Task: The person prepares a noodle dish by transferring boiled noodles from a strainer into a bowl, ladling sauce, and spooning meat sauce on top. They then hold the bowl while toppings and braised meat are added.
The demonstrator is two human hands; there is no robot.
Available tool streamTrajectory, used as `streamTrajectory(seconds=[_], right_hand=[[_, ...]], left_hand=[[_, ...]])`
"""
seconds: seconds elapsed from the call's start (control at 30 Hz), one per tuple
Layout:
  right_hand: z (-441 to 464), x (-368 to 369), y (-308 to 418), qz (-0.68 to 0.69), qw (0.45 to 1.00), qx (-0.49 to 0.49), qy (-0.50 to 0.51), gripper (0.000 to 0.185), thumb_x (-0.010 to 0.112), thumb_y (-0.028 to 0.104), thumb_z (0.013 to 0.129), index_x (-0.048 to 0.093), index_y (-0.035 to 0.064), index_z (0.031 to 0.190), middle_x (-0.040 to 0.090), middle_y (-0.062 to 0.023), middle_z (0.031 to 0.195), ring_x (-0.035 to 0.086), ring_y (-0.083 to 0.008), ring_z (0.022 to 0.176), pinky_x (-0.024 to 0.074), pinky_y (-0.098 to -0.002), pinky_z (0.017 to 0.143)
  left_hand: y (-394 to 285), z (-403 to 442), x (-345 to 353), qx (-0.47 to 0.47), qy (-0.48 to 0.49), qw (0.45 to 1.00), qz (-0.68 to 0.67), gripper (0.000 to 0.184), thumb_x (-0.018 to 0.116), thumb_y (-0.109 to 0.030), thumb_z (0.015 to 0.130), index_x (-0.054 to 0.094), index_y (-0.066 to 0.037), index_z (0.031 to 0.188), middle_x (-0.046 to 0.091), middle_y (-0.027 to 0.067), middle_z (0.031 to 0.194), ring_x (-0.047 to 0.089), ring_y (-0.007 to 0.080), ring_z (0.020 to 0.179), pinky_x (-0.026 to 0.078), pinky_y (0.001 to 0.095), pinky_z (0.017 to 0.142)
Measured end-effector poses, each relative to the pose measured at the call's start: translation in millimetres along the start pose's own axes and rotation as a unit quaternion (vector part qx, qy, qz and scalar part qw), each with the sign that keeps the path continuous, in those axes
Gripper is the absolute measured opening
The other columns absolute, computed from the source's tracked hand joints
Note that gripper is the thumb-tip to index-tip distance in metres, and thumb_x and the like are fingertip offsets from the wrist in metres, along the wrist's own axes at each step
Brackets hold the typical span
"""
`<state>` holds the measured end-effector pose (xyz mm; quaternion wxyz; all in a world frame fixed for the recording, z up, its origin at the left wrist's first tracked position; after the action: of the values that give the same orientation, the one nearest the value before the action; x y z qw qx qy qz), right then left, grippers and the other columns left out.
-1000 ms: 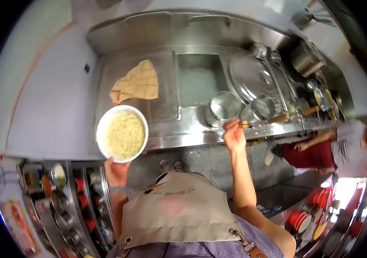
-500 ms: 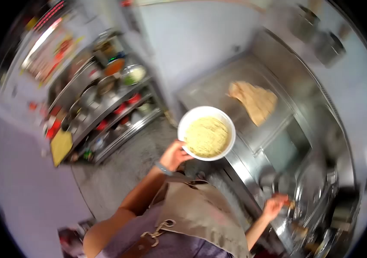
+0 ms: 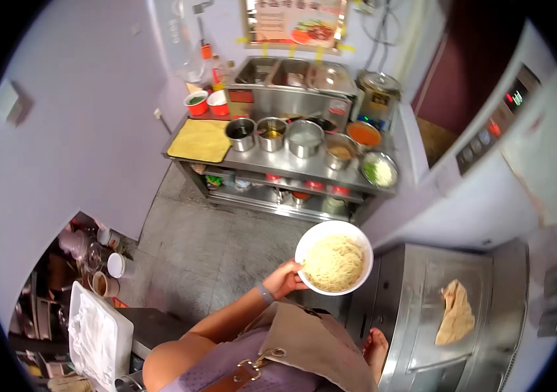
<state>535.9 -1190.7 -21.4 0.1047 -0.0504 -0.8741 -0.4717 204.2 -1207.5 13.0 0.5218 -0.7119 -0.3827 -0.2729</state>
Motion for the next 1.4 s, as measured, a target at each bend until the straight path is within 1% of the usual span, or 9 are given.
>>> streamTrajectory(seconds=[0.2, 0.27, 0.4, 0.53, 0.67, 0.8, 1.03, 1.2, 1.4], right_hand=[[89.8, 174.9, 35.7, -0.191, 0.977, -0.043, 0.084, 0.039, 0.044, 0.032, 0.096, 0.051, 0.0088, 0.065, 0.039, 0.0038, 0.050, 0.033, -0.0055, 0.041, 0.0240, -0.0214, 0.038], [115.1, 240.3, 35.5, -0.184, 0.963, -0.063, 0.188, 0.040, 0.045, 0.030, 0.096, 0.050, 0.0083, 0.062, 0.040, 0.0027, 0.049, 0.035, -0.0054, 0.043, 0.0248, -0.0207, 0.039], [148.6, 381.5, 53.0, -0.214, 0.930, -0.172, 0.244, 0.019, 0.050, 0.018, 0.093, 0.058, 0.0014, 0.096, 0.048, 0.0006, 0.059, 0.040, -0.0054, 0.046, 0.0305, -0.0207, 0.042], [184.9, 503.1, 56.4, -0.181, 0.913, -0.196, 0.309, 0.040, 0.056, 0.011, 0.088, 0.043, 0.0022, 0.125, 0.054, -0.0026, 0.078, 0.046, -0.0065, 0.053, 0.0348, -0.0202, 0.044], [238.9, 596.8, 42.1, -0.148, 0.924, -0.186, 0.299, 0.050, 0.059, 0.012, 0.086, 0.036, 0.0005, 0.129, 0.054, -0.0037, 0.082, 0.049, -0.0073, 0.059, 0.0379, -0.0210, 0.047], [289.5, 640.0, 24.0, -0.111, 0.946, -0.129, 0.276, 0.052, 0.059, 0.013, 0.086, 0.034, 0.0007, 0.131, 0.054, -0.0050, 0.087, 0.048, -0.0071, 0.060, 0.0371, -0.0211, 0.048], [304.4, 686.1, 27.3, -0.172, 0.936, -0.178, 0.249, 0.026, 0.053, 0.019, 0.091, 0.057, 0.0009, 0.108, 0.055, 0.0007, 0.073, 0.047, -0.0034, 0.060, 0.0382, -0.0174, 0.053], [284.8, 697.2, 40.9, -0.234, 0.923, -0.193, 0.235, 0.024, 0.052, 0.016, 0.091, 0.059, 0.0005, 0.109, 0.057, -0.0013, 0.075, 0.050, -0.0062, 0.062, 0.0412, -0.0194, 0.056], [217.9, 706.0, 57.4, -0.430, 0.762, -0.439, 0.205, 0.022, 0.059, 0.004, 0.083, 0.063, 0.0046, 0.106, 0.056, -0.0091, 0.083, 0.057, -0.0187, 0.070, 0.0467, -0.0279, 0.063]], left_hand=[[-111.5, -48.4, -100.4, 0.154, -0.157, 0.976, -0.004, 0.049, 0.051, -0.018, 0.082, 0.039, 0.003, 0.125, 0.054, 0.0169, 0.118, 0.059, 0.0254, 0.102, 0.051, 0.0396, 0.086], [-143.3, -71.0, -123.3, 0.187, -0.184, 0.965, -0.003, 0.050, 0.051, -0.019, 0.081, 0.040, 0.004, 0.124, 0.054, 0.0171, 0.117, 0.059, 0.0248, 0.100, 0.053, 0.0370, 0.083], [-184.7, -107.9, -181.0, 0.248, -0.287, 0.924, -0.058, 0.049, 0.052, -0.015, 0.079, 0.039, 0.002, 0.124, 0.054, 0.0169, 0.114, 0.061, 0.0231, 0.093, 0.057, 0.0311, 0.075], [-213.6, -129.5, -219.1, 0.314, -0.341, 0.881, -0.094, 0.052, 0.054, -0.019, 0.078, 0.040, 0.002, 0.124, 0.053, 0.0141, 0.118, 0.059, 0.0234, 0.099, 0.057, 0.0309, 0.073], [-245.3, -136.2, -238.2, 0.355, -0.381, 0.843, -0.133, 0.051, 0.054, -0.020, 0.079, 0.041, 0.003, 0.123, 0.052, 0.0151, 0.120, 0.057, 0.0263, 0.104, 0.053, 0.0366, 0.084], [-275.0, -134.1, -248.6, 0.387, -0.416, 0.811, -0.136, 0.057, 0.054, -0.027, 0.079, 0.040, 0.001, 0.126, 0.052, 0.0162, 0.122, 0.057, 0.0290, 0.104, 0.055, 0.0367, 0.080], [-367.4, -94.7, -271.7, 0.421, -0.374, 0.812, -0.153, 0.057, 0.054, -0.024, 0.079, 0.038, 0.002, 0.127, 0.050, 0.0156, 0.124, 0.056, 0.0293, 0.106, 0.054, 0.0387, 0.081], [-423.6, -58.0, -322.1, 0.355, -0.316, 0.869, -0.140, 0.057, 0.055, -0.022, 0.079, 0.038, 0.001, 0.128, 0.048, 0.0147, 0.127, 0.050, 0.0298, 0.113, 0.048, 0.0427, 0.089], [-510.7, -1.5, -350.0, 0.238, -0.231, 0.943, -0.024, 0.066, 0.055, -0.029, 0.078, 0.033, 0.001, 0.132, 0.043, 0.0153, 0.131, 0.046, 0.0302, 0.118, 0.040, 0.0455, 0.098]])
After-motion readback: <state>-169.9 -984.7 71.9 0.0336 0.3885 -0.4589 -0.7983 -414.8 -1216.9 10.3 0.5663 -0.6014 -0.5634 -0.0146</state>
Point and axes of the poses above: each hand's wrist, its own z-axis towards the middle knuckle, its own x-axis out of the palm, y = z × x, the point moved 7 cm from there along z, towards the middle knuckle
